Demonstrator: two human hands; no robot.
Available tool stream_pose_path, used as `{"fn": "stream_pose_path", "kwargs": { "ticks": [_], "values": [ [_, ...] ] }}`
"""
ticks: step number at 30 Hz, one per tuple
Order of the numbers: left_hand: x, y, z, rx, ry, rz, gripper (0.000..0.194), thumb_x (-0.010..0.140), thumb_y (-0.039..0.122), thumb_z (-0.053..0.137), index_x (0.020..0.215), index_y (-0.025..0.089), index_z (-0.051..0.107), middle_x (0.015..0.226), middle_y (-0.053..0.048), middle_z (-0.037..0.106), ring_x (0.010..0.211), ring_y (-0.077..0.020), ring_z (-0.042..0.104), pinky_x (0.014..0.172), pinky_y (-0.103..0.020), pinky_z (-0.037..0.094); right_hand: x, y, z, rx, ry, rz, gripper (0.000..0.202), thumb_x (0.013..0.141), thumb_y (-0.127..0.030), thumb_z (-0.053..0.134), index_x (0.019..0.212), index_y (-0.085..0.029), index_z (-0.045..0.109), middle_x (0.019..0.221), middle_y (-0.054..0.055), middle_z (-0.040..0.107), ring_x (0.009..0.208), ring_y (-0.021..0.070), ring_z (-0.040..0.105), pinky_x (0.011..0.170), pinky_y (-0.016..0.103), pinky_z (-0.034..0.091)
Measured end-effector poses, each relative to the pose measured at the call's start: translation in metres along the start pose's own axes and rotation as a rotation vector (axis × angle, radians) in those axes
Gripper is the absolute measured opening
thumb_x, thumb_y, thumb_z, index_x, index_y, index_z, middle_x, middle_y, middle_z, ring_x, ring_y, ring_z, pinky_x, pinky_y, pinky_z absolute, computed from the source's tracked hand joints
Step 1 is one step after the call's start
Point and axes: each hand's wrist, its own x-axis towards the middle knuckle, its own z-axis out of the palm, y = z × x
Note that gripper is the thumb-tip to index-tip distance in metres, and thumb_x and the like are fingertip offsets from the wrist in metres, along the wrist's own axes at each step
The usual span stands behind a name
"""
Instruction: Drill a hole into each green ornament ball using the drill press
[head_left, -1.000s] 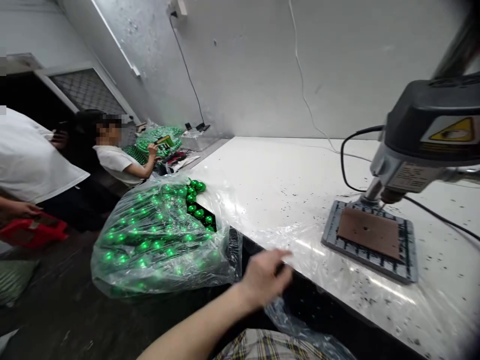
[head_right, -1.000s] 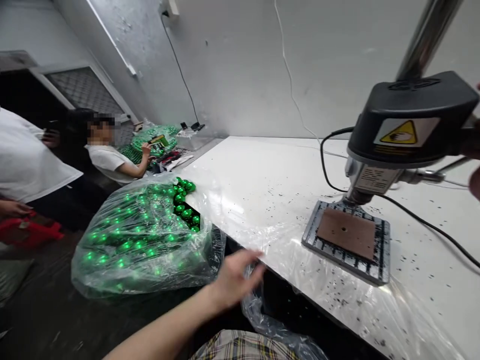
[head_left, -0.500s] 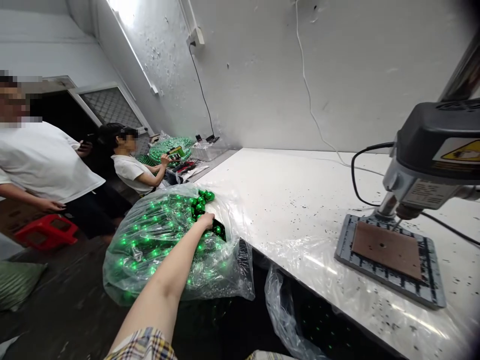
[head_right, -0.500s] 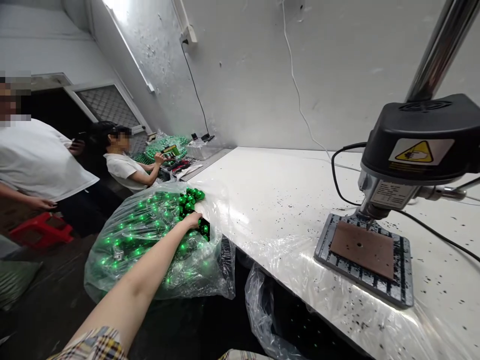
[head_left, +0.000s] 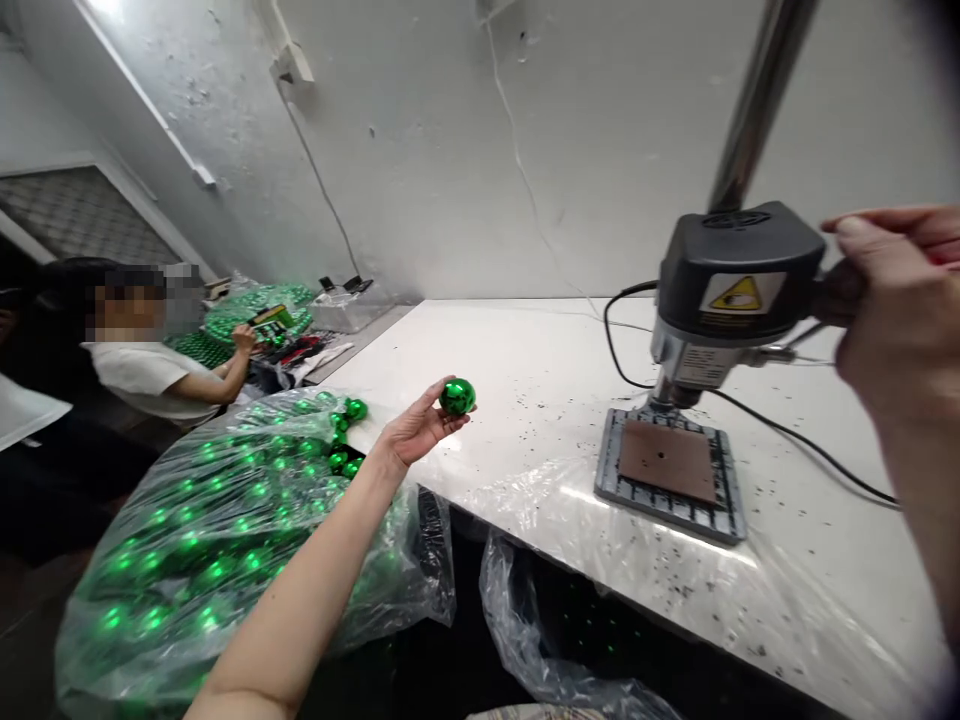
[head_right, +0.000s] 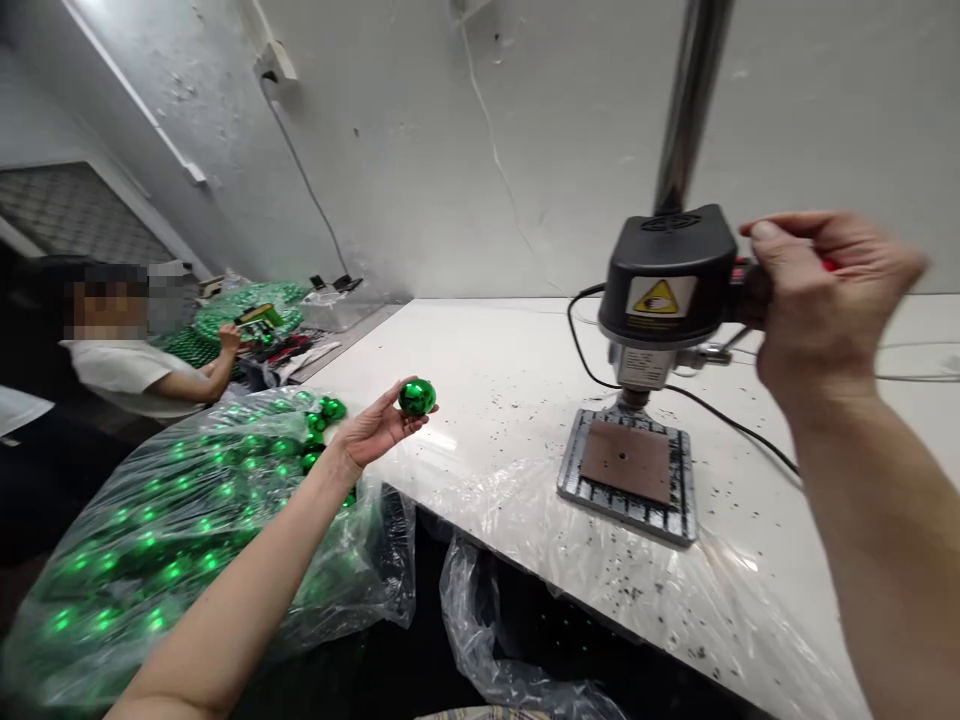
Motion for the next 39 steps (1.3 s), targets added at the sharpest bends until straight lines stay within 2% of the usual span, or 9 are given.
{"fn": "stream_pose_path", "kwargs": {
  "ticks": [2, 5, 7, 10, 16, 23, 28, 32, 39],
  "values": [
    [0.007, -0.016, 0.031, -0.044, -0.068, -0.073, 0.05, 0.077, 0.047, 0.08, 0.115, 0.018, 0.065, 0.11, -0.016, 0.071, 0.1, -0.028, 0.071, 0.081, -0.039, 0.061, 0.016, 0.001, -0.011, -0.155, -0.13, 0.103, 0.016, 0.076, -0.002, 0.073, 0.071, -0.017, 0.078, 0.05, -0.001, 0.061, 0.036, 0.0049, 0.052, 0.033, 0.023, 0.022],
    [0.018, -0.04, 0.071, -0.078, -0.181, -0.181, 0.05, 0.081, 0.055, 0.074, 0.108, 0.014, 0.066, 0.111, -0.02, 0.071, 0.092, -0.0252, 0.071, 0.08, -0.039, 0.061, 0.025, 0.004, -0.012, -0.105, -0.21, 0.018, 0.02, 0.076, -0.001, 0.069, 0.068, -0.018, 0.076, 0.043, -0.004, 0.056, 0.025, 0.0034, 0.036, 0.028, 0.022, 0.017],
    [0.025, -0.053, 0.09, -0.096, -0.24, -0.223, 0.05, 0.081, 0.057, 0.073, 0.106, 0.014, 0.066, 0.11, -0.019, 0.071, 0.081, -0.0209, 0.07, 0.076, -0.037, 0.061, 0.022, 0.007, -0.009, -0.107, -0.246, -0.058, 0.018, 0.079, -0.004, 0.068, 0.071, -0.019, 0.075, 0.043, -0.005, 0.055, 0.024, 0.0019, 0.03, 0.026, 0.02, 0.015],
    [0.031, -0.066, 0.111, -0.094, -0.279, -0.231, 0.041, 0.081, 0.049, 0.075, 0.103, 0.016, 0.065, 0.107, -0.016, 0.072, 0.07, -0.0161, 0.064, 0.069, -0.034, 0.059, 0.016, 0.01, -0.006, -0.156, -0.247, -0.108, 0.014, 0.085, -0.008, 0.066, 0.078, -0.018, 0.074, 0.045, -0.006, 0.054, 0.028, 0.0011, 0.03, 0.027, 0.017, 0.015],
    [0.031, -0.074, 0.133, -0.206, -0.295, -0.245, 0.032, 0.089, 0.043, 0.054, 0.099, 0.015, 0.065, 0.094, -0.013, 0.071, 0.063, -0.0149, 0.057, 0.057, -0.03, 0.049, 0.006, -0.001, -0.004, -0.221, -0.244, -0.114, 0.006, 0.088, -0.018, 0.067, 0.084, -0.017, 0.071, 0.052, -0.006, 0.049, 0.036, 0.0023, 0.035, 0.03, 0.015, 0.024],
    [0.038, -0.092, 0.159, -0.268, -0.325, -0.325, 0.031, 0.083, 0.035, 0.066, 0.103, 0.011, 0.065, 0.099, -0.016, 0.073, 0.069, -0.0135, 0.061, 0.059, -0.023, 0.047, 0.0, -0.018, -0.002, -0.343, -0.297, -0.044, 0.019, 0.094, -0.038, 0.066, 0.092, -0.019, 0.066, 0.059, -0.003, 0.049, 0.058, 0.0093, 0.052, 0.054, 0.021, 0.05],
    [0.054, -0.117, 0.179, -0.113, -0.24, -0.136, 0.035, 0.074, 0.032, 0.081, 0.099, 0.011, 0.068, 0.093, -0.007, 0.071, 0.075, -0.0114, 0.061, 0.064, -0.022, 0.046, 0.001, -0.017, 0.002, -0.28, -0.268, -0.038, 0.019, 0.09, -0.036, 0.068, 0.087, -0.017, 0.066, 0.072, 0.0, 0.056, 0.064, 0.0089, 0.056, 0.057, 0.021, 0.049],
    [0.064, -0.132, 0.192, 0.109, -0.223, -0.008, 0.052, 0.066, 0.037, 0.088, 0.107, 0.011, 0.067, 0.092, -0.005, 0.072, 0.074, -0.0118, 0.061, 0.063, -0.024, 0.043, 0.003, -0.013, 0.001, -0.28, -0.282, -0.072, 0.026, 0.09, -0.043, 0.07, 0.087, -0.018, 0.066, 0.071, -0.001, 0.055, 0.065, 0.0086, 0.058, 0.059, 0.019, 0.049],
    [0.077, -0.149, 0.202, 0.264, -0.287, 0.09, 0.058, 0.068, 0.043, 0.086, 0.114, 0.015, 0.066, 0.102, -0.007, 0.073, 0.091, -0.0167, 0.065, 0.078, -0.029, 0.049, 0.006, -0.006, -0.002, -0.305, -0.3, -0.083, 0.026, 0.092, -0.044, 0.069, 0.089, -0.019, 0.067, 0.076, 0.001, 0.058, 0.071, 0.01, 0.062, 0.061, 0.019, 0.052]
  ]
}}
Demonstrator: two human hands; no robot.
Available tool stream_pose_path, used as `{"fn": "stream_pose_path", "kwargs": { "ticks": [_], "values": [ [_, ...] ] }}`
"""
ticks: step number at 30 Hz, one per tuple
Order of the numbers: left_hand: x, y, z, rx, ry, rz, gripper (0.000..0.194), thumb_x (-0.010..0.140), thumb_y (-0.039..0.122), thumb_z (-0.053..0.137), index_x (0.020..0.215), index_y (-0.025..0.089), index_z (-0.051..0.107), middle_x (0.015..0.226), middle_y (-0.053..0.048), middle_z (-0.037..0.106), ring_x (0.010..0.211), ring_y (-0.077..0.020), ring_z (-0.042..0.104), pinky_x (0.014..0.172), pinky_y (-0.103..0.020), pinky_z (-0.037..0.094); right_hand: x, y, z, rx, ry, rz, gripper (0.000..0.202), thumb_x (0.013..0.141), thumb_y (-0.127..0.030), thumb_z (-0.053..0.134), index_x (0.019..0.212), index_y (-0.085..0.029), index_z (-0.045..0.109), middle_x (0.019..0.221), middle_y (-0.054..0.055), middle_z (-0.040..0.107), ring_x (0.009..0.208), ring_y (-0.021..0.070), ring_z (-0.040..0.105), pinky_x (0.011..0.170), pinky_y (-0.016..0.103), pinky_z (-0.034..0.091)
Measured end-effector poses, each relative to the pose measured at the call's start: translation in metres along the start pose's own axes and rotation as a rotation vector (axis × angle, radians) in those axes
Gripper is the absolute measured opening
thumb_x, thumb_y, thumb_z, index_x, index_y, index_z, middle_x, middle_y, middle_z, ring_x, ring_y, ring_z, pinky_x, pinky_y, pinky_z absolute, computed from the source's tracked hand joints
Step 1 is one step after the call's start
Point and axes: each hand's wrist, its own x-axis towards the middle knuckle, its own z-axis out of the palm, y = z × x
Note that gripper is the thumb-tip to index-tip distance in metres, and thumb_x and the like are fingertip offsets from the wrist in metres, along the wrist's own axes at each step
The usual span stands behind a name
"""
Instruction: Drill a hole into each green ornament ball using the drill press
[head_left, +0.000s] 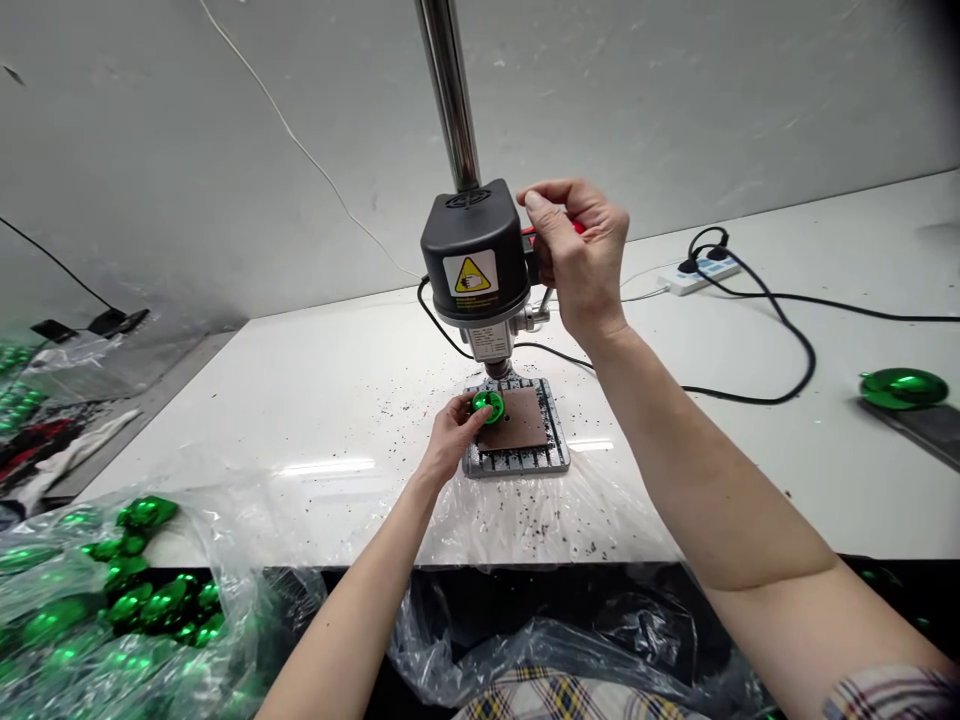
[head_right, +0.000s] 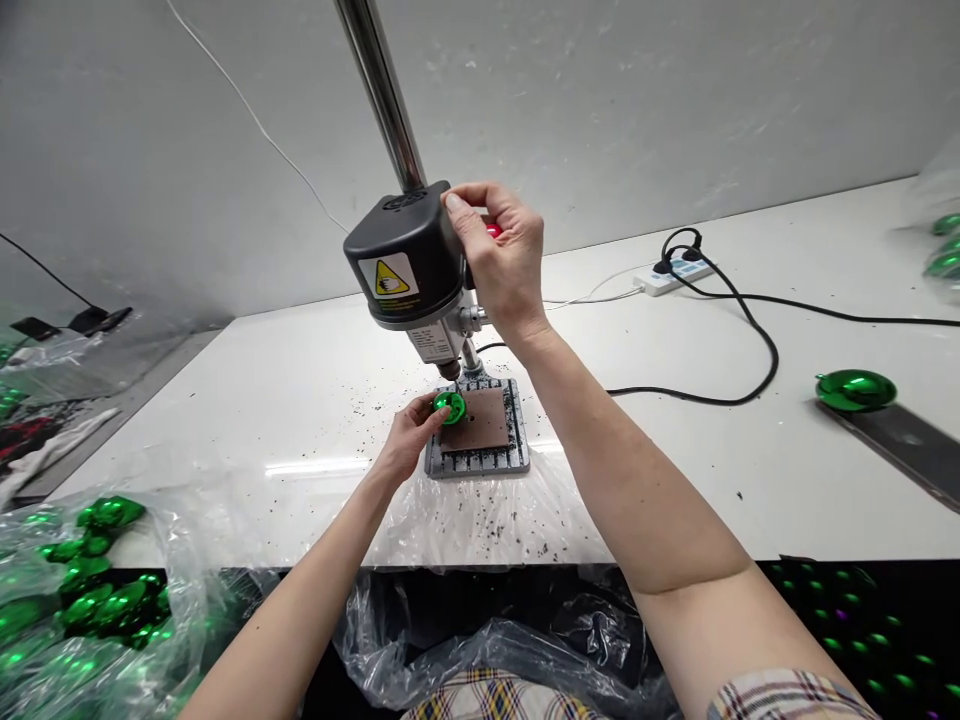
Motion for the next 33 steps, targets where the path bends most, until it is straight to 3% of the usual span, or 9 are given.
{"fn": "stream_pose_path", "kwargs": {
  "ticks": [7, 11, 14, 19, 24, 33],
  "values": [
    [0.012, -0.014, 0.006, 0.27, -0.04, 0.111, 0.057, 0.072, 0.042, 0.083, 0.119, 0.017, 0.064, 0.1, -0.007, 0.071, 0.09, -0.0198, 0.065, 0.081, -0.035, 0.051, 0.001, 0.003, 0.0, -0.02, -0.015, -0.036, 0.034, 0.091, -0.055, 0.067, 0.092, -0.02, 0.067, 0.076, 0.001, 0.059, 0.064, 0.0092, 0.059, 0.055, 0.019, 0.05],
    [0.007, -0.013, 0.018, 0.551, 0.028, 0.283, 0.05, 0.073, 0.038, 0.082, 0.117, 0.02, 0.066, 0.106, -0.009, 0.069, 0.093, -0.0227, 0.063, 0.08, -0.037, 0.051, 0.0, 0.002, 0.0, 0.003, -0.011, -0.063, 0.039, 0.088, -0.059, 0.069, 0.091, -0.02, 0.068, 0.073, 0.001, 0.057, 0.071, 0.0115, 0.063, 0.062, 0.021, 0.054],
    [0.003, -0.018, 0.027, 0.661, 0.088, 0.4, 0.045, 0.075, 0.035, 0.08, 0.116, 0.022, 0.066, 0.107, -0.008, 0.067, 0.104, -0.0254, 0.06, 0.09, -0.041, 0.05, 0.0, 0.002, 0.0, 0.005, -0.013, -0.059, 0.042, 0.087, -0.062, 0.068, 0.091, -0.021, 0.068, 0.073, 0.001, 0.057, 0.07, 0.0119, 0.063, 0.062, 0.021, 0.054],
    [0.001, -0.031, 0.032, 0.557, 0.139, 0.375, 0.052, 0.075, 0.033, 0.081, 0.124, 0.025, 0.063, 0.114, -0.008, 0.064, 0.116, -0.026, 0.054, 0.101, -0.043, 0.046, 0.0, -0.001, 0.001, 0.018, -0.014, -0.038, 0.04, 0.087, -0.061, 0.069, 0.09, -0.021, 0.067, 0.074, 0.001, 0.059, 0.066, 0.011, 0.06, 0.059, 0.022, 0.051],
    [0.001, -0.037, 0.031, 0.485, 0.135, 0.331, 0.055, 0.074, 0.035, 0.082, 0.123, 0.023, 0.061, 0.114, -0.009, 0.062, 0.114, -0.0249, 0.056, 0.102, -0.043, 0.046, -0.007, -0.014, 0.002, 0.05, -0.012, -0.007, 0.035, 0.085, -0.054, 0.074, 0.088, -0.021, 0.066, 0.069, -0.001, 0.058, 0.053, 0.0081, 0.048, 0.045, 0.021, 0.04],
    [0.001, -0.043, 0.03, 0.361, 0.117, 0.34, 0.056, 0.073, 0.039, 0.084, 0.12, 0.022, 0.058, 0.117, -0.01, 0.061, 0.112, -0.0242, 0.06, 0.102, -0.043, 0.046, -0.061, -0.028, -0.003, -0.135, 0.079, -0.167, 0.023, 0.097, -0.046, 0.062, 0.094, -0.023, 0.065, 0.064, -0.003, 0.054, 0.043, 0.0057, 0.037, 0.038, 0.023, 0.028]
  ]
}}
